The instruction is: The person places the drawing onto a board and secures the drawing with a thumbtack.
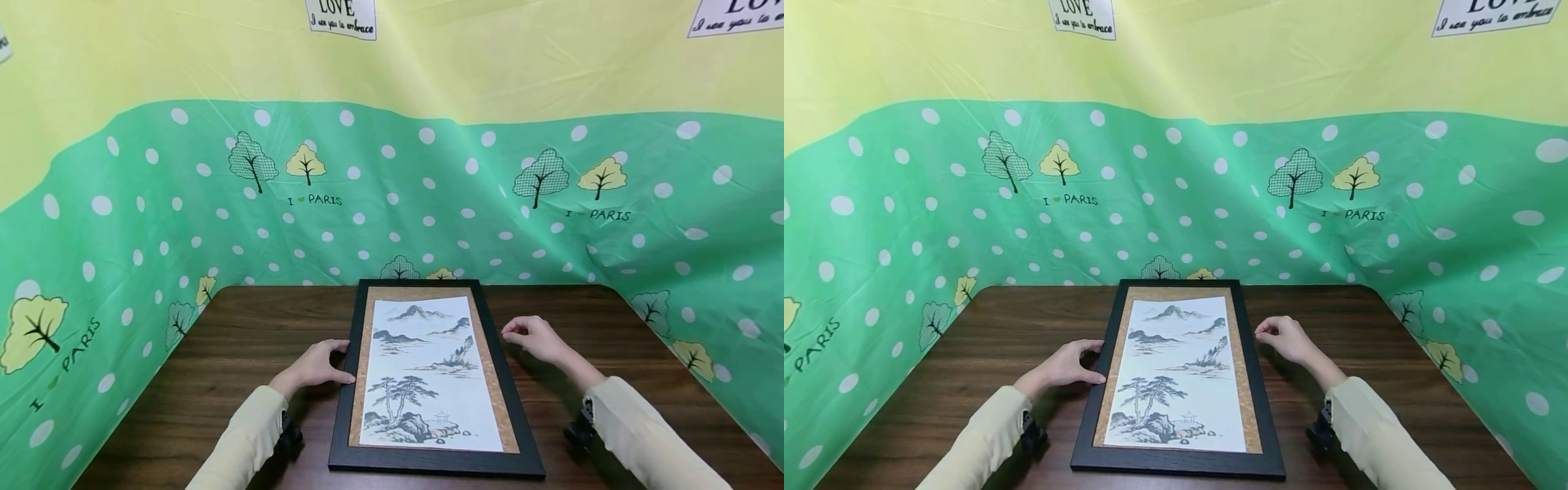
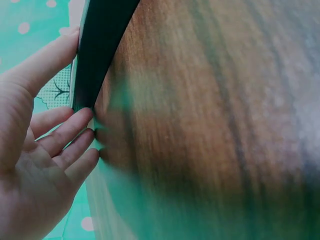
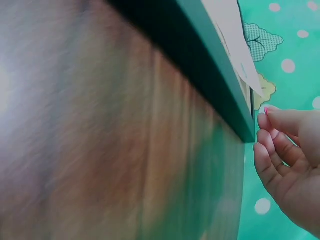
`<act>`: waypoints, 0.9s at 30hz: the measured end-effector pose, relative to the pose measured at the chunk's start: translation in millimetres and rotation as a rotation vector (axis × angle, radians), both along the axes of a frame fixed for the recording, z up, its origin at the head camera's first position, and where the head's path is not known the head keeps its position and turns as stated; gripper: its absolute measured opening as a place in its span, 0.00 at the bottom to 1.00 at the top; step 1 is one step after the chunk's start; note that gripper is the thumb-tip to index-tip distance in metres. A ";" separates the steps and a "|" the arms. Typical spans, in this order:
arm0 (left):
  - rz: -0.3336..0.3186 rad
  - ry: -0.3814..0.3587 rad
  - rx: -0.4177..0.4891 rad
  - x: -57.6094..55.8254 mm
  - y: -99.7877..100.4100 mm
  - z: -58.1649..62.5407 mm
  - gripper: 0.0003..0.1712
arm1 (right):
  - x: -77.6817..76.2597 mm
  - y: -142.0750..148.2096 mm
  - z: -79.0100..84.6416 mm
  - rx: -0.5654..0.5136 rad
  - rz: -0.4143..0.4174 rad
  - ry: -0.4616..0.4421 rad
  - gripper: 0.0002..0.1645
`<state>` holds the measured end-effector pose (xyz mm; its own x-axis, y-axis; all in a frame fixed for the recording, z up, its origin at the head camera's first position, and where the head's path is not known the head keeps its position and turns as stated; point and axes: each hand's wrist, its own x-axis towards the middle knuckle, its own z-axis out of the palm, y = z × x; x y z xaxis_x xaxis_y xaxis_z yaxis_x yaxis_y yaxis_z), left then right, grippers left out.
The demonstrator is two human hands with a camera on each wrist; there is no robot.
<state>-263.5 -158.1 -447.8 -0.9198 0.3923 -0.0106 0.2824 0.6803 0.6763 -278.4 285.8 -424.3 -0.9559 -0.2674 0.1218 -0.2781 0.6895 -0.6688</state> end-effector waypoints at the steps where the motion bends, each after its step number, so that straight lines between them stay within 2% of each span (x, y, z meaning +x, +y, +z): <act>1: 0.002 -0.002 0.001 0.1 -0.2 0.5 0.45 | -2.4 -2.8 1.2 0.001 0.008 0.005 0.07; 16: -0.015 -0.004 0.000 -2.0 -2.0 0.3 0.46 | -47.2 -54.5 14.1 0.026 0.123 0.051 0.06; 23: -0.019 -0.011 -0.005 -1.8 -2.0 0.1 0.46 | -68.1 -72.0 16.7 0.045 0.112 0.019 0.07; 27: -0.008 -0.026 0.008 -2.5 -1.0 0.4 0.46 | -80.2 -77.8 13.2 0.011 0.090 0.021 0.09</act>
